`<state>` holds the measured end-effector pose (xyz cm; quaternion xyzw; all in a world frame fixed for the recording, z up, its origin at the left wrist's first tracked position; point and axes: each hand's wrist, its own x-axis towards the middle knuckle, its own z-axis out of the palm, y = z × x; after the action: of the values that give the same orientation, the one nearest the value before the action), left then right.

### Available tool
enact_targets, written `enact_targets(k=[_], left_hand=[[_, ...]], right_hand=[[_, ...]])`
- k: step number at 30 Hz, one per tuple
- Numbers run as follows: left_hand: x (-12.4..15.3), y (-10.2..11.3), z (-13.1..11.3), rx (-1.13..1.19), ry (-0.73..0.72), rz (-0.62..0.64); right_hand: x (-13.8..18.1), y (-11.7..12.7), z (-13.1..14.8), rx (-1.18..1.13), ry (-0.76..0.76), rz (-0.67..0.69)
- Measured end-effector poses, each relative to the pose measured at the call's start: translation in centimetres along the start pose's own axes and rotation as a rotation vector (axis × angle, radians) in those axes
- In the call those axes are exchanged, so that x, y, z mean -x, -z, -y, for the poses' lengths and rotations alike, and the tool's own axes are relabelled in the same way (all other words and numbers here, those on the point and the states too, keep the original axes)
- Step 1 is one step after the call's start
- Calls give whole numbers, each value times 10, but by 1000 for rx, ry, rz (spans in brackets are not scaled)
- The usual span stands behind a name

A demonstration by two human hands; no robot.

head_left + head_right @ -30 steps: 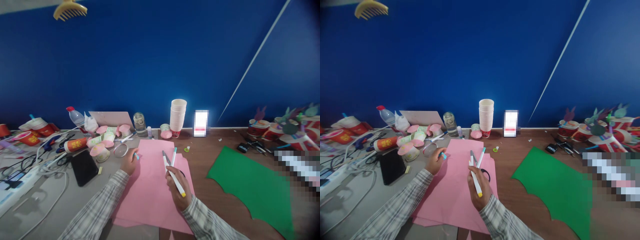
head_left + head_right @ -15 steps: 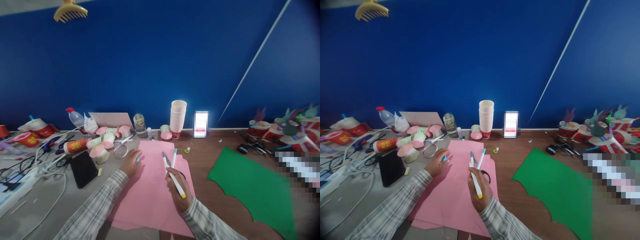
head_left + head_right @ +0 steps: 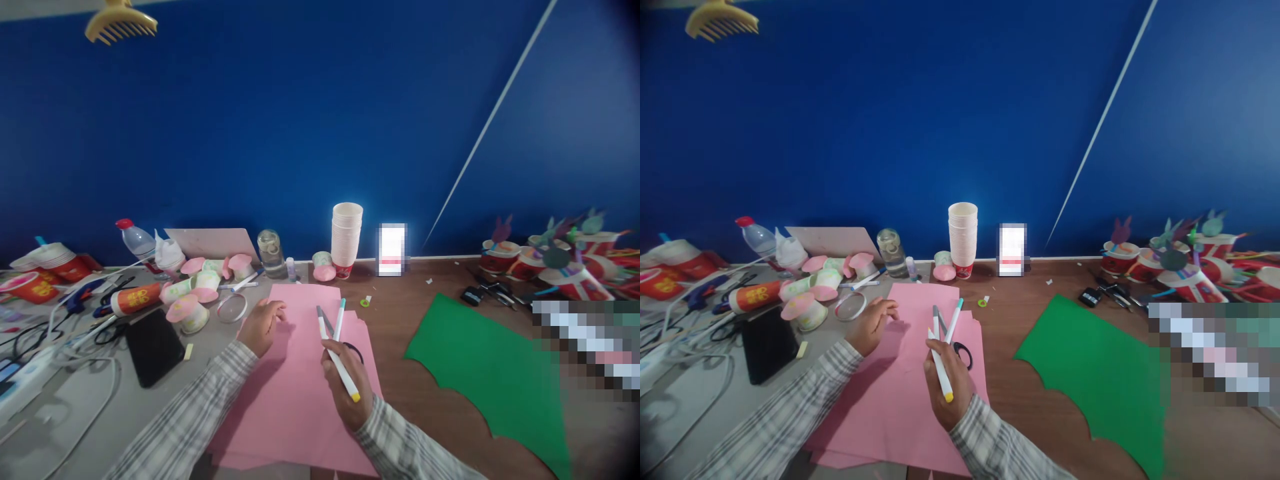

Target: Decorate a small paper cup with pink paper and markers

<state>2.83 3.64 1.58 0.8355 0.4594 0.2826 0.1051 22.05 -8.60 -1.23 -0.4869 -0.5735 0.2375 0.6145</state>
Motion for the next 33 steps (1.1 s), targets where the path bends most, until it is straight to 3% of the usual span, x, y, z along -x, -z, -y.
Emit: enact_targets(k=[3,9,15,19,23,28,33], left_hand=[[1,0,4,-40,5,-29],[-1,7,-1,-102,1,-2],[-45,6,-31,-120,-78,85],[-91,-16,-51,-124,-104,132],[-123,-50,-58,-142,-15,136],[-140,-81,-56,-160,126,117],[-148,-88,-52,-137,190,104]], right_hand=[[-1,2,-2,40,22,79],[-1,3,-2,121,75,67],[-2,2,-2,164,97,22],[-3,3,2,172,90,-6],[-6,5,8,137,104,-35],[-9,8,13,194,123,-14],[-9,8,11,237,118,-15]])
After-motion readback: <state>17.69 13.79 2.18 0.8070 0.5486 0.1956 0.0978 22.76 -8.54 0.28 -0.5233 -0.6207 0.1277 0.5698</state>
